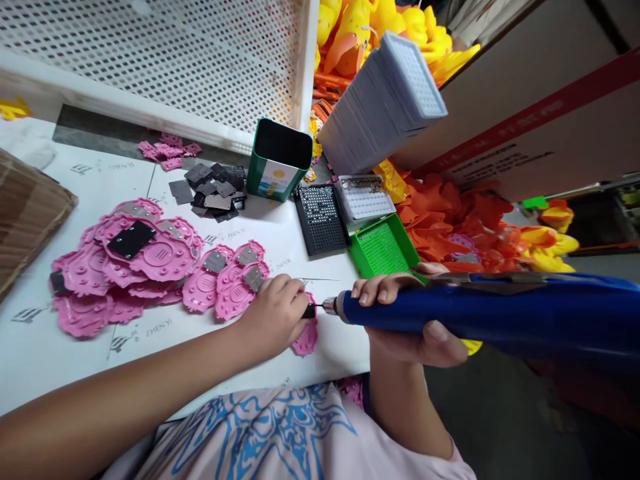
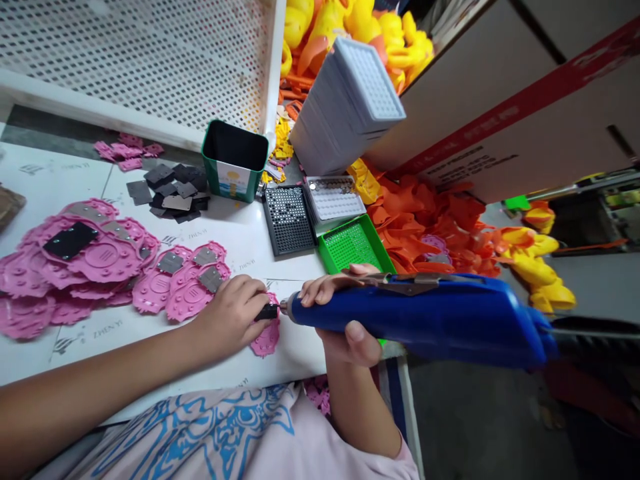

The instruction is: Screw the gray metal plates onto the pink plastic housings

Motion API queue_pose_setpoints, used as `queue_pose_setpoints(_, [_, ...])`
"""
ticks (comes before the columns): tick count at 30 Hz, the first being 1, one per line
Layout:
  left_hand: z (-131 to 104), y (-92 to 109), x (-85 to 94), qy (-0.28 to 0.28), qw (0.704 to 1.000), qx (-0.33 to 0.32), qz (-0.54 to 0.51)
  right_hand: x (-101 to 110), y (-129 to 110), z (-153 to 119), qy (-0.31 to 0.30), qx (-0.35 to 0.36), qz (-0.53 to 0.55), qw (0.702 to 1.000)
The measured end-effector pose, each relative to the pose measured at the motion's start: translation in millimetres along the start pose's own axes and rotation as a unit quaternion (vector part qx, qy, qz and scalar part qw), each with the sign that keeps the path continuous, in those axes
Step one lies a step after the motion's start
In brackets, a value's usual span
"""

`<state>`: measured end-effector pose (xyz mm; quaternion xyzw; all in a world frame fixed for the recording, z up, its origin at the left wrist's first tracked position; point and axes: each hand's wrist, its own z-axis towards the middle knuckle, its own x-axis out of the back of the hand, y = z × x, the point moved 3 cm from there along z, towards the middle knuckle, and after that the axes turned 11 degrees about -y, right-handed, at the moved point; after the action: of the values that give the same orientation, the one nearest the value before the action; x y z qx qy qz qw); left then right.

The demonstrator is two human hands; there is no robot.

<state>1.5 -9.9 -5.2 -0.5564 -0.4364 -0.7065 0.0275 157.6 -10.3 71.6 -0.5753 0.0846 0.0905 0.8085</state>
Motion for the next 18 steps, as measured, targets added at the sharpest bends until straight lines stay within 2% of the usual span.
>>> queue_pose_setpoints(7, [1,3,-0.5,-0.012,1.000,0.015,0.011,-12,-3,0,-0.041,0.011,-0.036,0.998])
queue_pose_setpoints(15, [4,2,-0.2,-0.039,0.999,0.018,0.009,-8,2,1,-0.043,-0.001,-0.021,0.999])
queue_pose_setpoints(18, [2,0,0.1,-0.036,0.999,0.007,0.008,-1,-2,11,-0.038,-0.012,-0.012,0.999])
